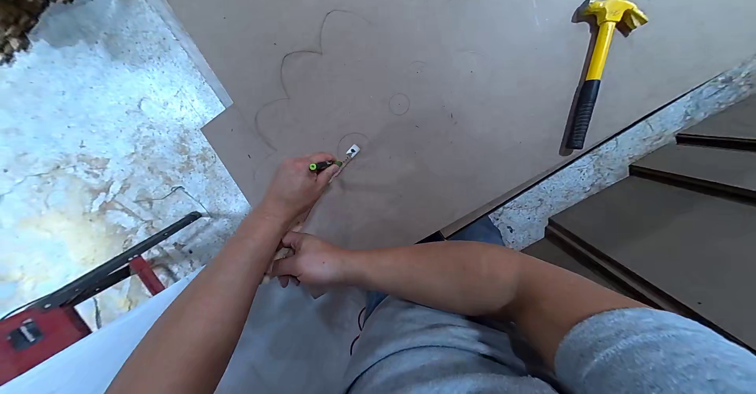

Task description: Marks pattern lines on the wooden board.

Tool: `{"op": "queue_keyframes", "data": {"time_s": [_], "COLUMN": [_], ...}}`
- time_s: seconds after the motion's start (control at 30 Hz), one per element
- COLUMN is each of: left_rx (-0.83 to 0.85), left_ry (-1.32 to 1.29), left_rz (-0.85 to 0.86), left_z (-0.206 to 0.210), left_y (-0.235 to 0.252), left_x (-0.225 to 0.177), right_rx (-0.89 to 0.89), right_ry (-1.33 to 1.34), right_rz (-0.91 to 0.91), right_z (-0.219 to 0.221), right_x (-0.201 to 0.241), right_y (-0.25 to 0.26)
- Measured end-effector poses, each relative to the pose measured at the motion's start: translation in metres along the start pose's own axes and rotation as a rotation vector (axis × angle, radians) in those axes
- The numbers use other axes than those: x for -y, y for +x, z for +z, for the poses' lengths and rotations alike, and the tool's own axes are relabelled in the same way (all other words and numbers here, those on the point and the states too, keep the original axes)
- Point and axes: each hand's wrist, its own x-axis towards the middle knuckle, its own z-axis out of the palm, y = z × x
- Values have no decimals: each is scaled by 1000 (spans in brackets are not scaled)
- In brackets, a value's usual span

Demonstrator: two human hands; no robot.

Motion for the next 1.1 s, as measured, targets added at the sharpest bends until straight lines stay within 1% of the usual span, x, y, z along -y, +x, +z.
{"op": "queue_keyframes", "data": {"time_s": [0.1, 0.2, 0.3, 0.4, 0.53, 0.6, 0.7, 0.8, 0.87, 0.93, 1.03, 1.1], "left_rx": [0, -26, -72, -123, -194, -239, -295, -324, -344, -365, -386, -505], "left_ry": [-65, -152, -220, -266, -295, -311, -270, -197, -139, -97, -128, -158], "left_rz": [-59, -96, -122, -152, -128, -104, -74, -92, -101, -124, -246, -244], "left_z": [0, 11, 20, 28, 41, 48, 56, 57, 57, 56, 45, 42], "left_y": [-2, -5, -9, -9, -8, -6, 3, 13, 21, 28, 36, 36], "left_x": [-2, -5, -21, -30, -34, -36, -40, -52, -58, -61, -67, -67], "right_rx": [-9, -6, -47, -115, -190, -213, -275, -390, -443, -451, -419, -368], "right_ry": [-125, -347, -612, -797, -909, -1006, -1261, -1527, -1695, -1877, -2082, -2169], "right_rz": [27, 162, 303, 407, 542, 581, 644, 701, 672, 568, 400, 319], "right_z": [-6, -19, -38, -57, -86, -104, -135, -158, -163, -165, -156, -139], "right_x": [-16, -24, -23, -8, 19, 39, 82, 139, 177, 208, 244, 263], "right_y": [-11, -42, -78, -115, -164, -183, -197, -192, -177, -153, -107, -80]}}
